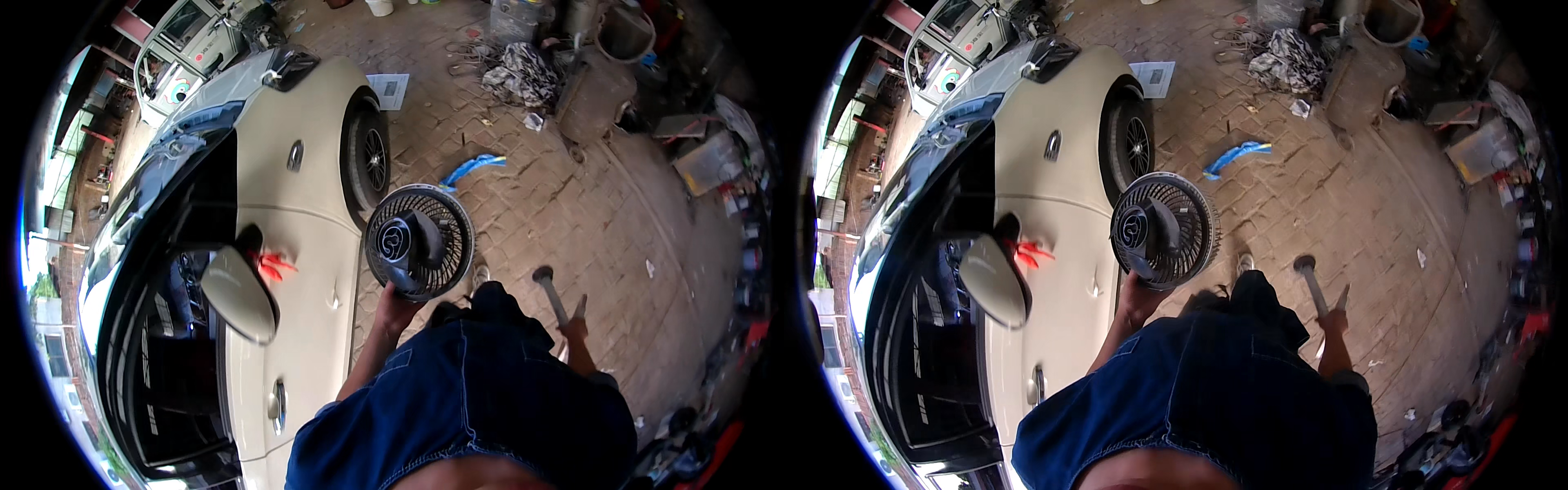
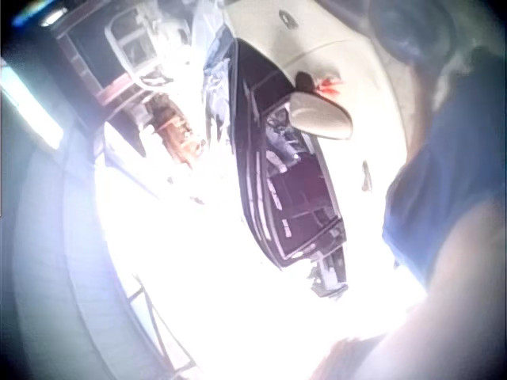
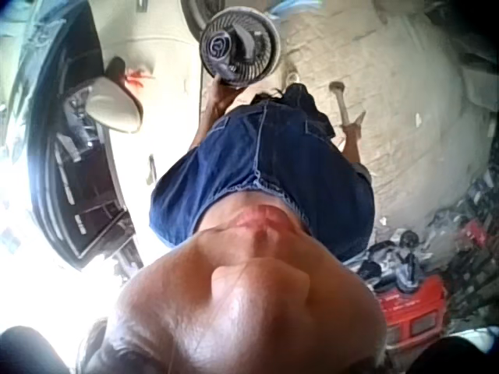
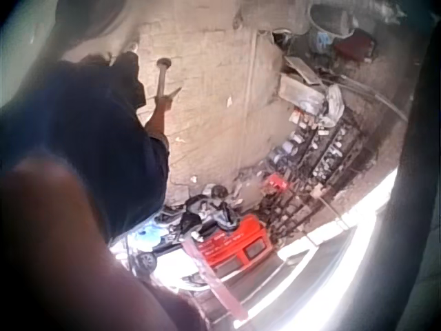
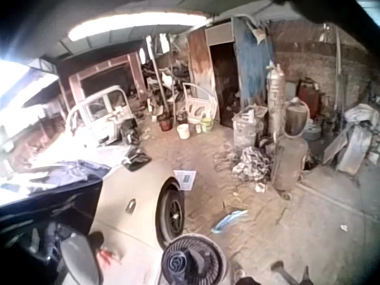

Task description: The person assembles a black circular fan component with a white plastic handle, then walks through a cluttered workshop to discard the assembly. They subsequently pick up a small metallic cylindrical part and attach several small metal pieces to it by hand.

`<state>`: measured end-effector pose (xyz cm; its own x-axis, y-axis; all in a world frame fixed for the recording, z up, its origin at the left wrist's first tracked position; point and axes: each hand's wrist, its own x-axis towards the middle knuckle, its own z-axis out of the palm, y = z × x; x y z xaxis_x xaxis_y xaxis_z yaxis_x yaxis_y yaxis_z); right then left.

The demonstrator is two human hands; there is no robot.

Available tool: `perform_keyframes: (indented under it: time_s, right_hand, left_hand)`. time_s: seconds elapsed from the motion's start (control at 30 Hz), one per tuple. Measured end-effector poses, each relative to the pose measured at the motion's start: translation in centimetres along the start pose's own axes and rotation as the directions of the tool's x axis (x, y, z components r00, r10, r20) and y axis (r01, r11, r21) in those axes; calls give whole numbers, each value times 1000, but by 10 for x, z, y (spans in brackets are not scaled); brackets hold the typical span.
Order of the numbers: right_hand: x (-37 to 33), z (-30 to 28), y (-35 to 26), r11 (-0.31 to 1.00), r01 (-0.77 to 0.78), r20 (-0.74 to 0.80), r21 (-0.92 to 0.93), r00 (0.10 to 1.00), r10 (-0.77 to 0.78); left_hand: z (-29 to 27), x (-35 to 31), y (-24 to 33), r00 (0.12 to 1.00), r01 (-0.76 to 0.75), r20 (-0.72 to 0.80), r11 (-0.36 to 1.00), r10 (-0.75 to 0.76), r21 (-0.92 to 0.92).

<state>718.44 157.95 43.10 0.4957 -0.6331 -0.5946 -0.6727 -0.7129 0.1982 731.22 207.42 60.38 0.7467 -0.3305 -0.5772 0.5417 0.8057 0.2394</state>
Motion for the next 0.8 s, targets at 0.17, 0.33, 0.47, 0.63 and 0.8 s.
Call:
perform_keyframes:
  time_s: [0.17, 0.33, 0.47, 0.63, 0.8]
  right_hand:
    - [96, -201, -190, 959, 282, -219, -11, 936, -277]
    - [199, -326, -358, 889, 459, -353, 1, 832, -429]
    - [275, -367, -438, 877, 480, -319, -7, 830, -457]
    - [324, -422, -511, 943, 331, -121, -16, 936, -330]
    - [401, -458, -564, 976, 200, 0, -84, 980, -200]
  left_hand:
    - [80, 112, 70, 992, -117, -49, 993, 118, 26]
    - [124, 234, 156, 984, -160, -88, 987, 158, -16]
    - [192, 338, 242, 994, -91, -61, 992, 86, -90]
    - [240, 453, 346, 975, -190, -123, 982, 185, -25]
    - [296, 577, 453, 969, -180, -187, 981, 163, -75]
